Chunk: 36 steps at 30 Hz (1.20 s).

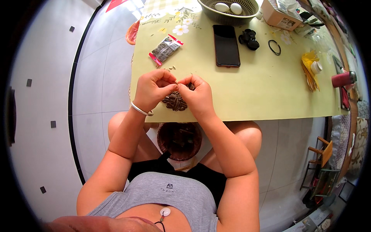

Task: The person sits on the floor and shells sunflower seeds by hand, separating the kernels from the shells. The person places the empty shells into a small bowl positioned between their legs and keeps the kernels in their hand.

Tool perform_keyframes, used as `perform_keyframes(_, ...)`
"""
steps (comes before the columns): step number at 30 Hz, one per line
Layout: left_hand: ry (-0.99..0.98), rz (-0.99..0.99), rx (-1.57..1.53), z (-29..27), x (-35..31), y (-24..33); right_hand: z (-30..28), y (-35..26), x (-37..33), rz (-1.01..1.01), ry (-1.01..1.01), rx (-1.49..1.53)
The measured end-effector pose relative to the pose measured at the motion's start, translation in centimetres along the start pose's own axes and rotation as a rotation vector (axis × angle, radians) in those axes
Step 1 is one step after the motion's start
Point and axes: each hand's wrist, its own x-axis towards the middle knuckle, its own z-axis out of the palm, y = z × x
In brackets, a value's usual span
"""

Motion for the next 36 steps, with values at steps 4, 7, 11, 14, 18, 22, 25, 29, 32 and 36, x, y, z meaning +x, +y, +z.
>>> perform_keyframes(4, -0.061, -0.077, -0.136, -0.5, 0.2, -0.8, 0.3, 0.0, -0.2, -0.036, 0.005, -0.039)
perform_keyframes(7, -0.08, -0.103, -0.234, -0.4, 0.2, -0.9, 0.2, -0.1, -0.2, -0.04, -0.004, -0.046)
perform_keyframes(11, -0.038, -0.023, -0.038, 0.1, 0.1, -0.8, 0.2, 0.0, -0.1, -0.026, -0.02, -0.021)
perform_keyframes(14, -0.004, 0.055, 0.106, 0.5, 0.0, -0.5, 0.1, 0.3, 0.0, -0.02, -0.014, -0.012)
perform_keyframes(18, 0.056, 0.215, 0.291, 1.1, 0.0, -0.3, 0.2, 0.5, 0.2, -0.024, 0.047, -0.004)
perform_keyframes(22, 0.125, 0.372, 0.47, 0.8, 0.4, -0.5, 0.0, 0.3, 0.4, -0.044, 0.091, -0.015)
perform_keyframes(25, 0.138, 0.347, 0.453, 0.0, 0.7, -0.7, -0.4, -0.1, 0.5, 0.019, 0.068, 0.135)
perform_keyframes(29, 0.242, 0.376, 0.526, -1.2, 1.4, -1.9, -1.6, -1.2, 1.0, 0.123, -0.023, 0.491)
perform_keyframes(32, 0.256, 0.364, 0.612, -1.9, 1.4, -2.1, -2.9, -1.5, 1.4, 0.124, -0.165, 0.675)
perform_keyframes(36, 0.115, 0.248, 0.627, -2.5, 1.0, -1.6, -3.1, -2.2, 1.3, 0.067, -0.318, 0.73)
